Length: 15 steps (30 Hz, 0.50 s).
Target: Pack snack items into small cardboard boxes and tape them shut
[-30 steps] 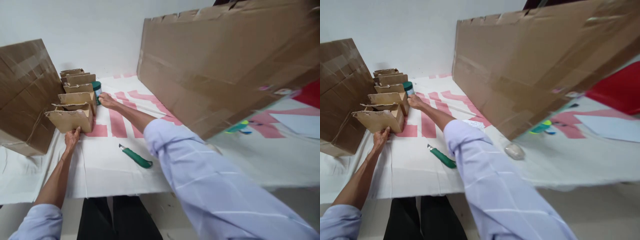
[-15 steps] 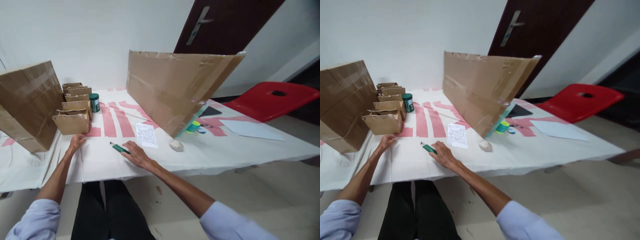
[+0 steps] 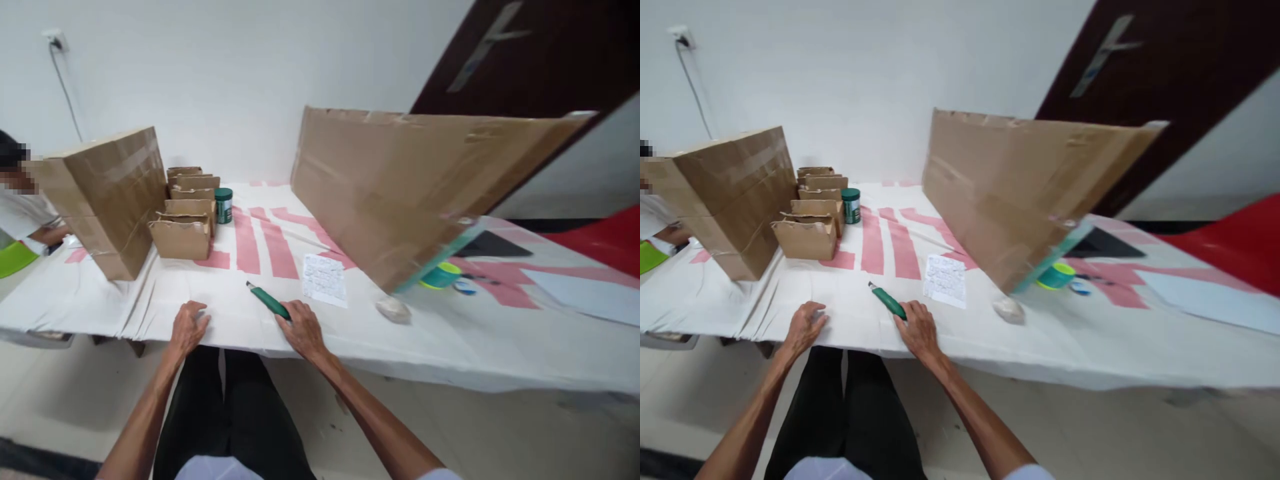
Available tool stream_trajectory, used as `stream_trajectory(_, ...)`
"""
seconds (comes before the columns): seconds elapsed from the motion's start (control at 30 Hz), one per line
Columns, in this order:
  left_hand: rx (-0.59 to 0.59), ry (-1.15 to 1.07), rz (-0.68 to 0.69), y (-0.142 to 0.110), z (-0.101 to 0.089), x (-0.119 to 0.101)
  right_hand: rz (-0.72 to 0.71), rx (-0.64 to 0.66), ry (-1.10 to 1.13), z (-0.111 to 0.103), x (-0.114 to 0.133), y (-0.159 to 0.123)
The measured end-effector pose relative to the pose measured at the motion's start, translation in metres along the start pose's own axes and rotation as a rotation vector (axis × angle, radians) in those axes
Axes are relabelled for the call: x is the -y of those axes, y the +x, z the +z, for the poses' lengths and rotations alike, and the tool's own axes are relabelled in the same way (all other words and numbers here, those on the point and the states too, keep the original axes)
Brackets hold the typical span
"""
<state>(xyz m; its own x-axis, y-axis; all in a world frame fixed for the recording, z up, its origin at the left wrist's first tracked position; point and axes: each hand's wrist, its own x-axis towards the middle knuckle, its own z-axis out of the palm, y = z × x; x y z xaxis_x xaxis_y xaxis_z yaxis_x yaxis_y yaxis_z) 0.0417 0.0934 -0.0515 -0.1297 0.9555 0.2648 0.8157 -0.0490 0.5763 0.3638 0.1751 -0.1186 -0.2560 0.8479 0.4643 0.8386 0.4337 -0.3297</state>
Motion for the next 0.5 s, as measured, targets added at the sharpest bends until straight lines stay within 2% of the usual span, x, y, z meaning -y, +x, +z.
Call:
stream_trajectory(0.2, -0.098, 0.047, -0.013, -0.082, 0.028, -0.017, -0.049, -0.041, 0.034, 0.005, -0.007, -0.01)
stream_trajectory(0.33, -0.103, 0.088, 0.046, -0.142, 0.05, -0.032, -0.068, -0.072, 0.047, 0.009, -0.013, -0.015)
stream_trajectory(0.43, -0.138, 0.078, 0.033, -0.155, 0.045, -0.032, -0.075, -0.079, 0.063, 0.013, -0.017, -0.017)
stream_trajectory(0.5, -0.208, 0.106, -0.028, -0.144, 0.023, -0.022, -0.07, -0.072, 0.069, 0.014, -0.018, -0.016)
